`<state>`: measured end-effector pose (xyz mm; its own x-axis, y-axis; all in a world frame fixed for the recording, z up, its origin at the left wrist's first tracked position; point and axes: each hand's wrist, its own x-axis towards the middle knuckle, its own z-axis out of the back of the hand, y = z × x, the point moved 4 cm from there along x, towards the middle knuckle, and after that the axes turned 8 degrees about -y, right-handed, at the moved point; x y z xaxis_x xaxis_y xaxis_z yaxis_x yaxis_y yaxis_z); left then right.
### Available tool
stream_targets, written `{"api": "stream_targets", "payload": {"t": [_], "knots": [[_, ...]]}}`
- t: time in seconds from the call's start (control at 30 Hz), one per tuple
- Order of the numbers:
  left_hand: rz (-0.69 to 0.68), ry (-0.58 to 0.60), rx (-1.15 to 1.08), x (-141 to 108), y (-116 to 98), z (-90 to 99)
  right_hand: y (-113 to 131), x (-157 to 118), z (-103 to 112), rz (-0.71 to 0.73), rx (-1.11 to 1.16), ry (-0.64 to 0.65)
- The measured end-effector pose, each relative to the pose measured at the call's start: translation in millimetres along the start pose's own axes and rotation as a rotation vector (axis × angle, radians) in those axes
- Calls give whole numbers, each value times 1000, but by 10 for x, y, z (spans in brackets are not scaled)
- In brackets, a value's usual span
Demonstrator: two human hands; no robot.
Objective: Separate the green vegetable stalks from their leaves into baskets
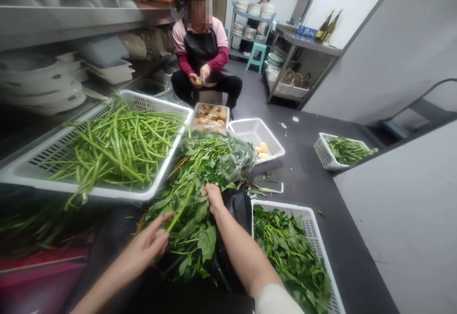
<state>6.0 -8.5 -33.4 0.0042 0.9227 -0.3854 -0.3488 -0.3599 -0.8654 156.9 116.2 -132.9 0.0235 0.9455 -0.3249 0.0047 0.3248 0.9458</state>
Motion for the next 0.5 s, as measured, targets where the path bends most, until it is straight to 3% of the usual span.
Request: {"api": "stream_targets", "payload": {"t": [0.13, 0.2, 0.33, 0.43, 0.5], "knots": [[33, 18, -13, -20, 119, 20, -147, -175, -177, -304, 149, 198], [54, 76, -31, -28, 165, 1, -192, -243, -338, -412, 262, 203], [241, 129, -241, 48, 318, -62, -170, -269, -564, -369, 354, 65], [417, 78, -493, 180, 460, -158, -160, -324, -686, -361, 407, 102], [412, 56, -591, 254, 507, -227, -179, -337, -722, -358, 407, 86]]}}
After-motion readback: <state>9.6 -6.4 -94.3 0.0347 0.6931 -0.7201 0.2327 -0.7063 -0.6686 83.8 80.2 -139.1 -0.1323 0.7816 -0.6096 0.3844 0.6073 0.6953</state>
